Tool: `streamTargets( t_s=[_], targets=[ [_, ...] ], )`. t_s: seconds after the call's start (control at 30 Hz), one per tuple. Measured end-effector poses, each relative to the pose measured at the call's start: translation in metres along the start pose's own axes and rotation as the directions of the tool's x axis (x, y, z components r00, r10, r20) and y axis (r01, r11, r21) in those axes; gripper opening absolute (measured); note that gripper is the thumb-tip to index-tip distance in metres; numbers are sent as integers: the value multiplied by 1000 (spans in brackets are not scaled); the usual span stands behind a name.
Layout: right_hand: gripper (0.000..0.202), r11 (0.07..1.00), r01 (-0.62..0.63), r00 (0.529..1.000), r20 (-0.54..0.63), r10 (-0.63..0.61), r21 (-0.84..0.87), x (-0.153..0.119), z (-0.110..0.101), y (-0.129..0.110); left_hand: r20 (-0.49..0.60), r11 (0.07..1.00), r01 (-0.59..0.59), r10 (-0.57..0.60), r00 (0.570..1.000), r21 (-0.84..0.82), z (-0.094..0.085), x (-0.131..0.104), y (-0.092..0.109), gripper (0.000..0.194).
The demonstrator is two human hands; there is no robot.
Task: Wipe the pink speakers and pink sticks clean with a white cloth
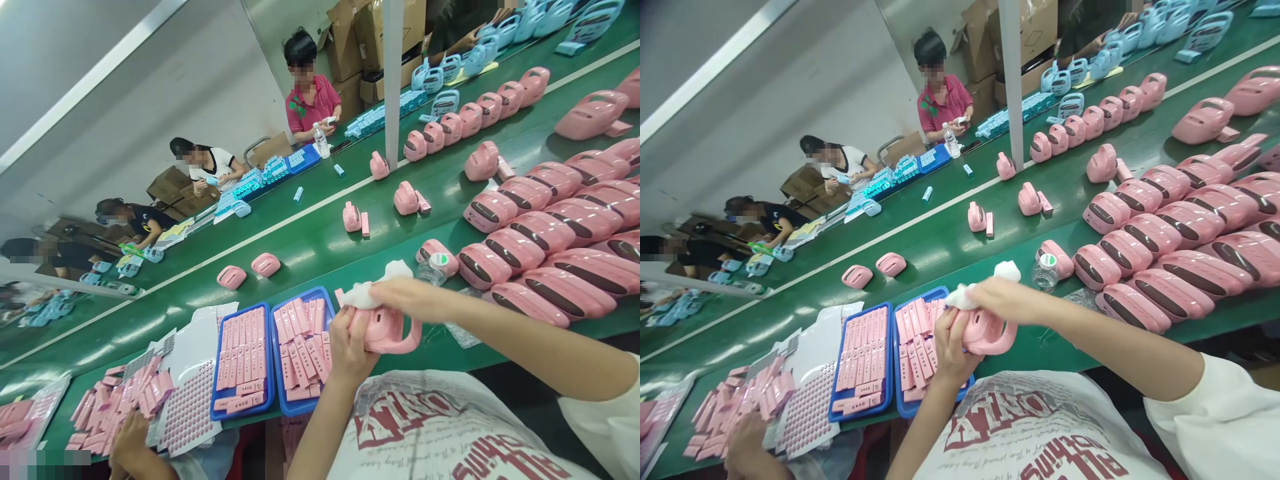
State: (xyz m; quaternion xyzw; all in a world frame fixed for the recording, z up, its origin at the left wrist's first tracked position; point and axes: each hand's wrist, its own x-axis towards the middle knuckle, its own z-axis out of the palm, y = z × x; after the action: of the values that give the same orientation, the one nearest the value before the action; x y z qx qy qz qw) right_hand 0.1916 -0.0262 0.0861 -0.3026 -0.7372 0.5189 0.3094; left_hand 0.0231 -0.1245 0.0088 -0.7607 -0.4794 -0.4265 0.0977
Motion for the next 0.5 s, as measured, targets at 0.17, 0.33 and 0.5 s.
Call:
streamTargets(
  t_s=[0.17, 0.33, 0.5],
  targets=[
    [33, 740, -18, 818, -416, 398, 672, 10, -32, 20, 213, 477, 691, -718, 663, -543, 1, 10, 13, 67],
    [31, 961, 76, 892, -450, 53, 264, 0, 11, 23, 507, -140, 630, -733, 453, -764, 6, 36, 21, 53],
    [25, 804, 348, 813, -271, -515, -482, -6, 49, 19, 761, -591, 581, -644, 78, -560, 12, 45, 23, 34]
  ],
)
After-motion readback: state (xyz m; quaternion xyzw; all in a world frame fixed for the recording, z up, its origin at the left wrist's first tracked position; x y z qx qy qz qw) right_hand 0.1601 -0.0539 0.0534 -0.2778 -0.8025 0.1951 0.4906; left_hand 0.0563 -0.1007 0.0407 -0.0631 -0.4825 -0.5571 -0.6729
